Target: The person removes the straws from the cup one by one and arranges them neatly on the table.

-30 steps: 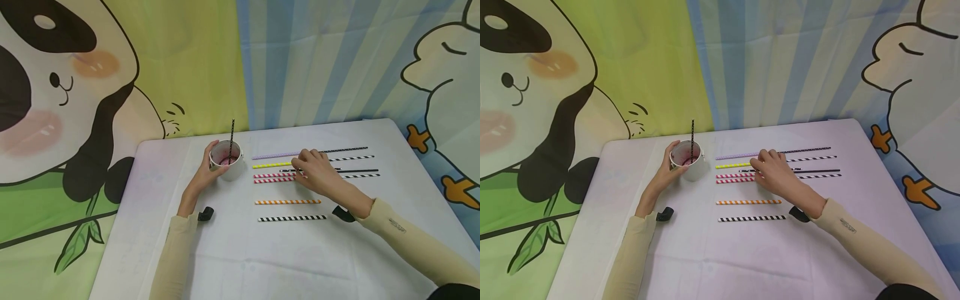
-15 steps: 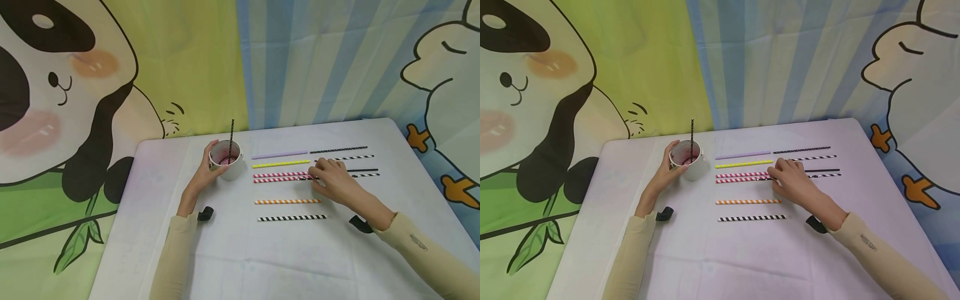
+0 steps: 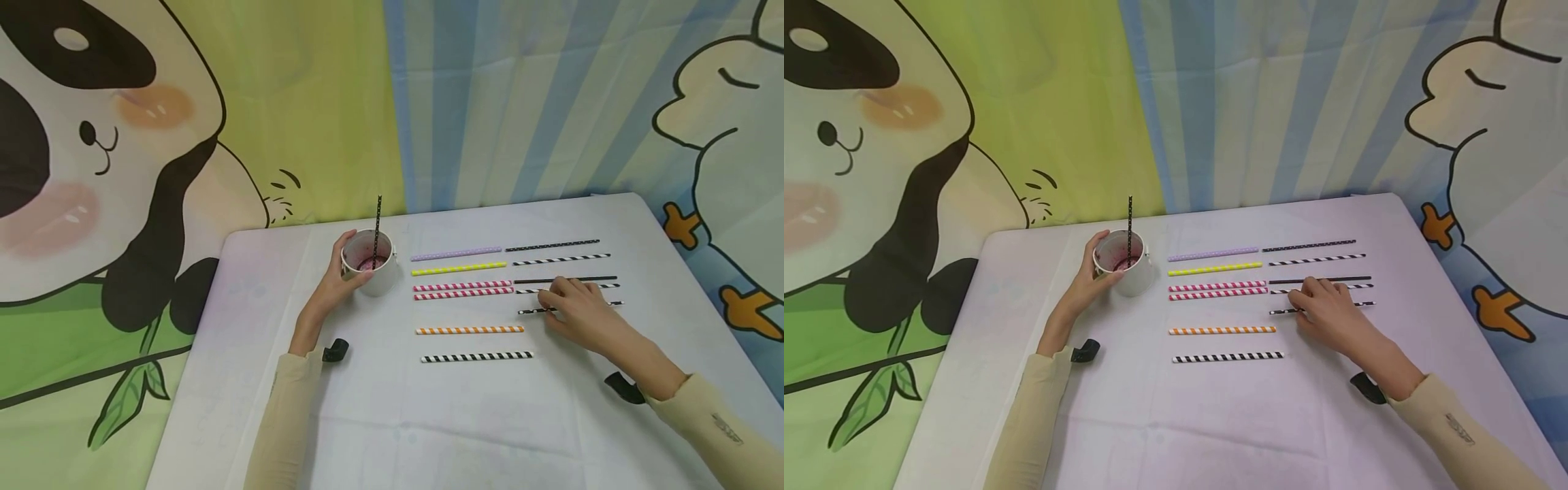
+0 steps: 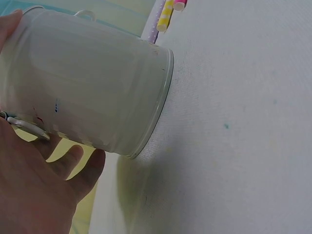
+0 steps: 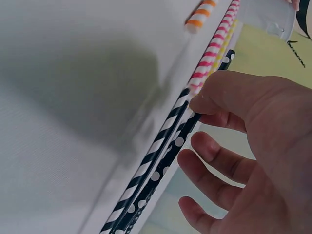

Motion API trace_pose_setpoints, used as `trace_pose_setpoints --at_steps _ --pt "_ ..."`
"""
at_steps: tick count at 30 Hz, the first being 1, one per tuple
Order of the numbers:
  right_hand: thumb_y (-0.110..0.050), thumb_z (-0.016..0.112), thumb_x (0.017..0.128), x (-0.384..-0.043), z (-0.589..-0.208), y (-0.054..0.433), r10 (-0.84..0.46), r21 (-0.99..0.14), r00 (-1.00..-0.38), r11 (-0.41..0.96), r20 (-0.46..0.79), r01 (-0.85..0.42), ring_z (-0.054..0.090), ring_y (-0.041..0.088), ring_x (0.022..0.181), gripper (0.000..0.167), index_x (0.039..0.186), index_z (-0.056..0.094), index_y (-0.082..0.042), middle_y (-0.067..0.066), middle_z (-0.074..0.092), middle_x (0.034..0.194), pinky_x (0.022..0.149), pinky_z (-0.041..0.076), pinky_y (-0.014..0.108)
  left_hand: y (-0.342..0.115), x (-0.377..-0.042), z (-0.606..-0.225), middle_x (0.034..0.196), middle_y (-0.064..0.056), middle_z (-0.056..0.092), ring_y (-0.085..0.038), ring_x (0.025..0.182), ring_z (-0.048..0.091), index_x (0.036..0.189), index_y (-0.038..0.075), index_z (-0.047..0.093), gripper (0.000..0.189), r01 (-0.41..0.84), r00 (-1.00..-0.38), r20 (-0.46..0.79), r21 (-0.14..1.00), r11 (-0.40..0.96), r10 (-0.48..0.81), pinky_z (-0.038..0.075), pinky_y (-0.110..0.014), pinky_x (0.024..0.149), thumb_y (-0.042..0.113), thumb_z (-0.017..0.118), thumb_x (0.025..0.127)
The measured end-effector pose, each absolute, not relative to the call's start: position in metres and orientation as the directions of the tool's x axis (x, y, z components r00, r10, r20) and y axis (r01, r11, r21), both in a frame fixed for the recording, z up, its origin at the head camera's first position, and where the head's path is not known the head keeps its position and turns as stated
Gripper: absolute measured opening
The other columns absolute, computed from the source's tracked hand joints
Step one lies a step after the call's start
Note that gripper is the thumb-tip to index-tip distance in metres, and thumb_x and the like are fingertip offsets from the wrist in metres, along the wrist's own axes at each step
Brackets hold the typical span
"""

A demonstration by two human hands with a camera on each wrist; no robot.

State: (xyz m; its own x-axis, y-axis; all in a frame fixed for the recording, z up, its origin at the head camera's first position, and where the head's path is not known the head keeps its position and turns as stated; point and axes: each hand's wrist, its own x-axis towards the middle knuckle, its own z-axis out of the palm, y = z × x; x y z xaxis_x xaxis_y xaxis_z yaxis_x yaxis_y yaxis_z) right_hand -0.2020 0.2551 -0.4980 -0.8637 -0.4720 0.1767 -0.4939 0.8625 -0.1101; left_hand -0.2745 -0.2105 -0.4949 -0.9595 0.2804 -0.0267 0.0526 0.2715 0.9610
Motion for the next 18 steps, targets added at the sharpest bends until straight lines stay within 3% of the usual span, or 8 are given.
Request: trace_pose_setpoints --at_steps 6,18 --pt "-0.006 0.078 0.076 -0.196 -0.506 0.274 -0.463 -0.100 -0.871 0.871 0.163 -0.482 0.048 0.022 0.077 0.025 0.084 0.060 -0.020 0.000 0.048 0.084 0.068 0.036 0.046 -0.210 -0.275 -0.496 0.162 -0.013 0.024 -0.036 0.148 0.025 0.158 0.032 0.017 0.089 0.049 -0.960 -0.030 0.961 0.273 0.280 0.016 -0.062 0.120 0.021 0.073 0.090" --pt "-0.008 0.079 0.080 -0.193 -0.508 0.282 -0.429 -0.122 -0.903 0.896 0.019 -0.428 0.050 0.025 0.084 0.023 0.087 0.061 -0.020 0.002 0.052 0.089 0.072 0.039 0.052 -0.211 -0.275 -0.496 0.162 -0.014 0.023 -0.036 0.148 0.025 0.158 0.032 0.016 0.089 0.043 -0.960 -0.039 0.959 0.280 0.278 0.018 -0.063 0.119 0.022 0.072 0.089"
